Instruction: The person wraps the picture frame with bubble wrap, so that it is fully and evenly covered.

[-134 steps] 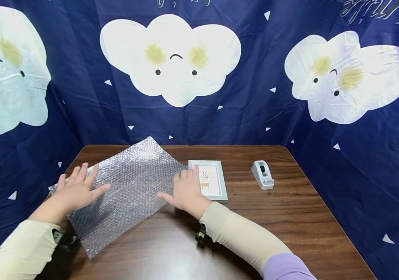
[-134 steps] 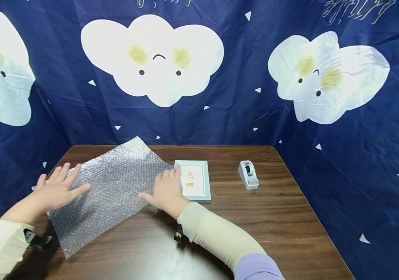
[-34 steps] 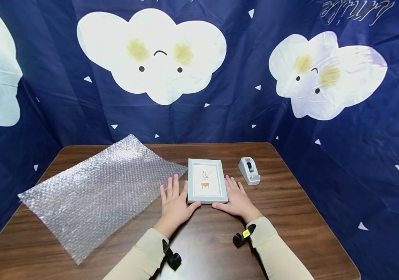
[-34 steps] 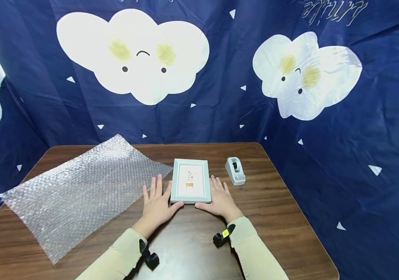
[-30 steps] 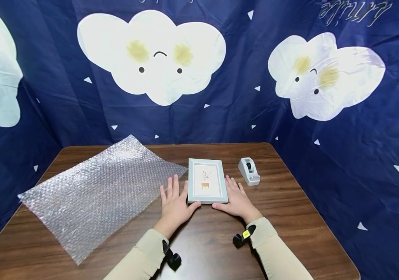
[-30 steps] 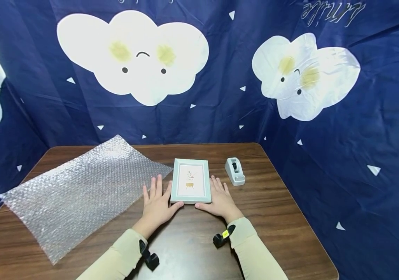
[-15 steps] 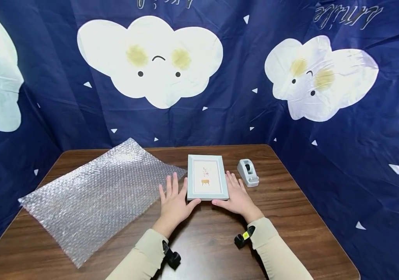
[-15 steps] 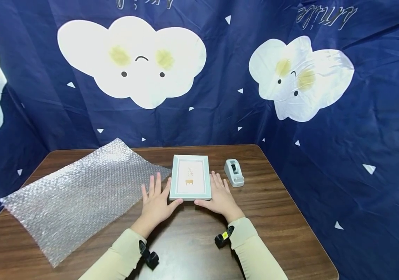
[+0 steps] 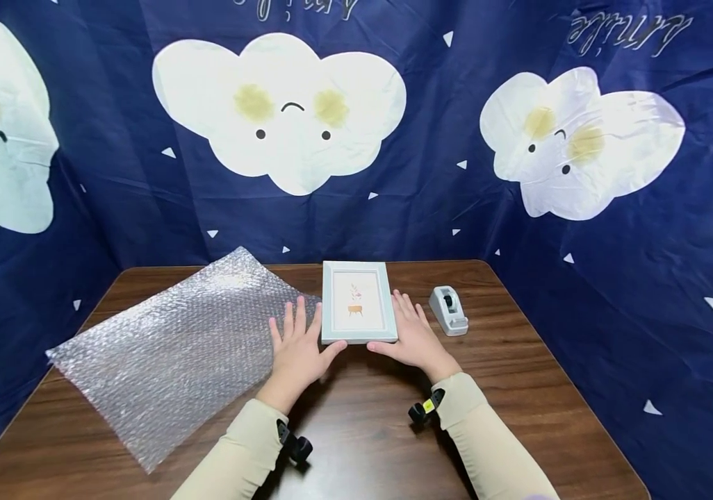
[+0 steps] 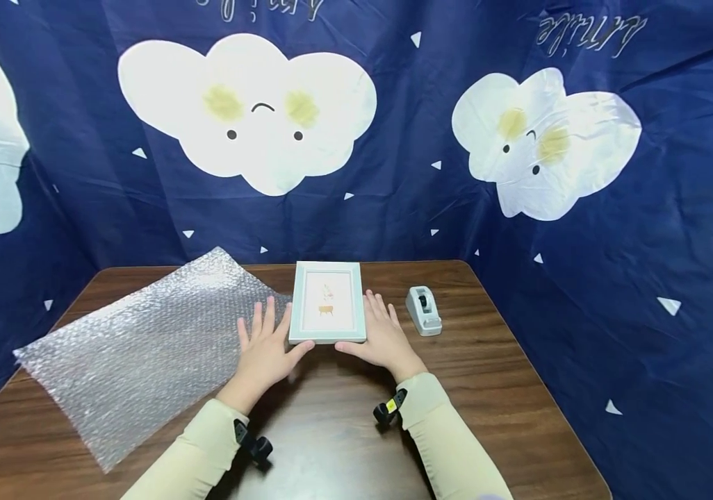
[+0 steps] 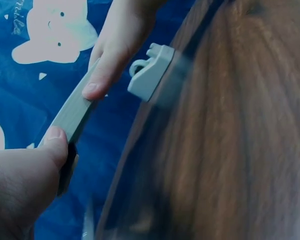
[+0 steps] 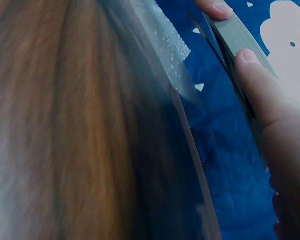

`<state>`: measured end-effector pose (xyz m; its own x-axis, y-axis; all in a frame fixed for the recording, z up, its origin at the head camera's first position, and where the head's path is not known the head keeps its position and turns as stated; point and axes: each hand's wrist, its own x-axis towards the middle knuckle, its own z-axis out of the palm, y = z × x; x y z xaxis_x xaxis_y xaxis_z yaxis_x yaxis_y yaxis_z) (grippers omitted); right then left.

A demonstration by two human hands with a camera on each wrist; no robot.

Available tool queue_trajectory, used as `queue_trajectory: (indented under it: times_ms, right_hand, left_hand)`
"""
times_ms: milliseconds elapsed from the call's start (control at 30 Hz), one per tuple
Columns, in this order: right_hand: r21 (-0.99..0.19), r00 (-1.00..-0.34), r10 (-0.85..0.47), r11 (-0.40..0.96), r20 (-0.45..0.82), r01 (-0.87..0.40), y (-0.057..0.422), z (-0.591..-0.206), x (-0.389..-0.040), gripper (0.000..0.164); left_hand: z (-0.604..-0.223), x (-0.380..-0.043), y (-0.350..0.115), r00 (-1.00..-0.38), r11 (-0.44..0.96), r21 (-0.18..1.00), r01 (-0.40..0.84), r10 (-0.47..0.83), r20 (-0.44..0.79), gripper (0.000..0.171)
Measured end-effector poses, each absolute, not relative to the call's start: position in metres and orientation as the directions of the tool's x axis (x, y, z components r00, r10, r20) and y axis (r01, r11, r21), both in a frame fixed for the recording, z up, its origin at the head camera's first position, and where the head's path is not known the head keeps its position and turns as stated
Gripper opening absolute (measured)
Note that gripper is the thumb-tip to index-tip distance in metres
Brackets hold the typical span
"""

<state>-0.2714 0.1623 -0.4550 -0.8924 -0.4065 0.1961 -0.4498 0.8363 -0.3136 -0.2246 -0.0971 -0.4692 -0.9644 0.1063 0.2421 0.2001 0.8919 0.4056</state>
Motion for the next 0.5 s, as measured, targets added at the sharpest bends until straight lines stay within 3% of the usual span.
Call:
queue_trajectory:
  times_ms: [500]
  right_hand:
    - [-0.321, -0.857, -0.469, 0.795, 0.212, -0.514, 0.092, -0.446, -0.29, 0.117]
  left_hand:
    - [-0.453, -0.221, -0.163, -0.979, 0.909, 0.402, 0.11, 0.029, 0.202, 0.096]
